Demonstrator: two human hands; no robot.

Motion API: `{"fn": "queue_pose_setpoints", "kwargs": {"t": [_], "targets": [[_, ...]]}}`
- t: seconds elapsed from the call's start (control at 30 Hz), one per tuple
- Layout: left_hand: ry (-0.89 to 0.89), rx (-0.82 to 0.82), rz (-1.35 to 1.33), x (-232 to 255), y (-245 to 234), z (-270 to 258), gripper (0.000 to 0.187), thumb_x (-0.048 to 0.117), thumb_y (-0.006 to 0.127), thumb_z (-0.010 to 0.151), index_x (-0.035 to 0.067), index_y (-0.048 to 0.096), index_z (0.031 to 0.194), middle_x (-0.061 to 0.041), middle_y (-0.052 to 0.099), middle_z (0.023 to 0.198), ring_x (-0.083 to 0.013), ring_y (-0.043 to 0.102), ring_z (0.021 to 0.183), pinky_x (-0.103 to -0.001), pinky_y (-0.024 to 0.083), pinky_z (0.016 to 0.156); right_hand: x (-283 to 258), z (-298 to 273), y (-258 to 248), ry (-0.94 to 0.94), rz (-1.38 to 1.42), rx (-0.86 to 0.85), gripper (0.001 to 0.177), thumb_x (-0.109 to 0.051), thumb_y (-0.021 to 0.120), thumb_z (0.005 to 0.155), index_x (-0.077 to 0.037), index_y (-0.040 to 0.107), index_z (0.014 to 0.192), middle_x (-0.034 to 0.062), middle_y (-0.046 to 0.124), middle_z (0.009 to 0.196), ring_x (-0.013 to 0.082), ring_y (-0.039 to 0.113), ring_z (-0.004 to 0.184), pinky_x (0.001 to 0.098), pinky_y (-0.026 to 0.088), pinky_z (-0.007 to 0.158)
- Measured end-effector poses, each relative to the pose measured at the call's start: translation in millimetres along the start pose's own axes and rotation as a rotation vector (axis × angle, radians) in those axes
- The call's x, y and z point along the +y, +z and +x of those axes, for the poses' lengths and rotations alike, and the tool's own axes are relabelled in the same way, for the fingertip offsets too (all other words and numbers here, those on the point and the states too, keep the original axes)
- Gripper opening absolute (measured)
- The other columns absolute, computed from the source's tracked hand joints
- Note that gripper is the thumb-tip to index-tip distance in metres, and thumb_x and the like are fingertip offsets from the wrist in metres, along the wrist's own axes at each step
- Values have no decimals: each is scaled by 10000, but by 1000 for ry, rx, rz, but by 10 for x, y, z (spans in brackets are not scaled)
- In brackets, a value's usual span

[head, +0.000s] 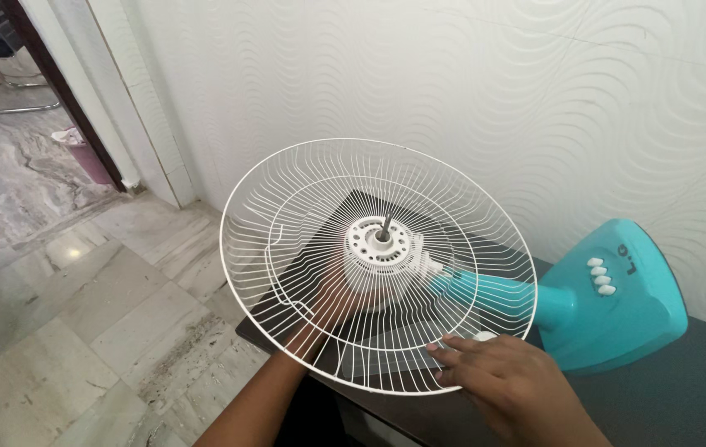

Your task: The person assembles a table fan on a dark table. They attach the white motor housing to the teal base, secure it with a screwdriver, then install the fan blades and front grille.

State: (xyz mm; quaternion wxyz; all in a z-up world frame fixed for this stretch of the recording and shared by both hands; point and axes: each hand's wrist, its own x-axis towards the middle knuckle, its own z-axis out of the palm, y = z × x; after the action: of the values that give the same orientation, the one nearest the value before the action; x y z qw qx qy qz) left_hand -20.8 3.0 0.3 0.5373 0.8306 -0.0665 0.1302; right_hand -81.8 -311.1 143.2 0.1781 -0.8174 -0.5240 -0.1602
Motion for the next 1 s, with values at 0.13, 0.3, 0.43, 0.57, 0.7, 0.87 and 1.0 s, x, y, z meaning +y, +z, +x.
{"fn": "queue_pose_setpoints", "kwargs": {"t": [0.13,0.3,0.43,0.57,0.7,0.87,1.0], "targets": [[-20,13,2,-58,-85,-123,906,336,843,770,80,352,1487,-179,571,1425,-321,585,1301,-479,496,1075,51,-57,-5,-14,0,-24,176,-111,678,843,-145,773,987,-37,811,1079,182,706,1176,424,541,908],[-36,14,5,-118,-70,-164,891,337,839,776,79,361,1483,-179,573,1422,-321,586,1299,-479,497,1073,145,-57,-91,-57,73,-22,30,-184,702,899,-177,690,926,-58,791,1220,175,686,1262,394,515,973],[-40,4,5,-148,-28,-175,879,337,835,781,79,368,1480,-178,575,1420,-321,587,1297,-479,498,1072,231,-25,-244,30,146,-107,156,-206,734,854,-171,760,1004,-47,772,1236,178,673,1219,408,484,990],[-39,-4,10,-147,11,-63,867,338,832,786,79,375,1477,-178,576,1418,-321,588,1295,-479,499,1070,458,48,-400,-5,167,-137,148,-212,719,892,-194,775,1028,-96,778,1308,226,587,1334,467,386,1069],[-34,-7,10,-111,44,-3,855,339,828,791,78,382,1473,-177,578,1416,-321,589,1293,-479,500,1068,577,21,-416,-82,104,-67,54,-239,743,880,-238,763,929,-111,779,1273,216,582,1342,480,340,1117],[-34,0,12,-49,57,11,841,339,824,798,78,391,1469,-177,580,1414,-321,591,1290,-478,502,1067,515,-24,-350,-21,169,-128,70,-247,772,859,-233,767,928,-85,787,1279,150,639,1255,453,377,1082],[-22,0,12,0,83,39,829,340,820,803,77,398,1466,-176,581,1412,-321,592,1288,-478,503,1065,387,-55,-282,230,301,-177,151,-154,792,770,-210,794,911,-94,786,1120,134,647,1161,390,481,1001]]}}
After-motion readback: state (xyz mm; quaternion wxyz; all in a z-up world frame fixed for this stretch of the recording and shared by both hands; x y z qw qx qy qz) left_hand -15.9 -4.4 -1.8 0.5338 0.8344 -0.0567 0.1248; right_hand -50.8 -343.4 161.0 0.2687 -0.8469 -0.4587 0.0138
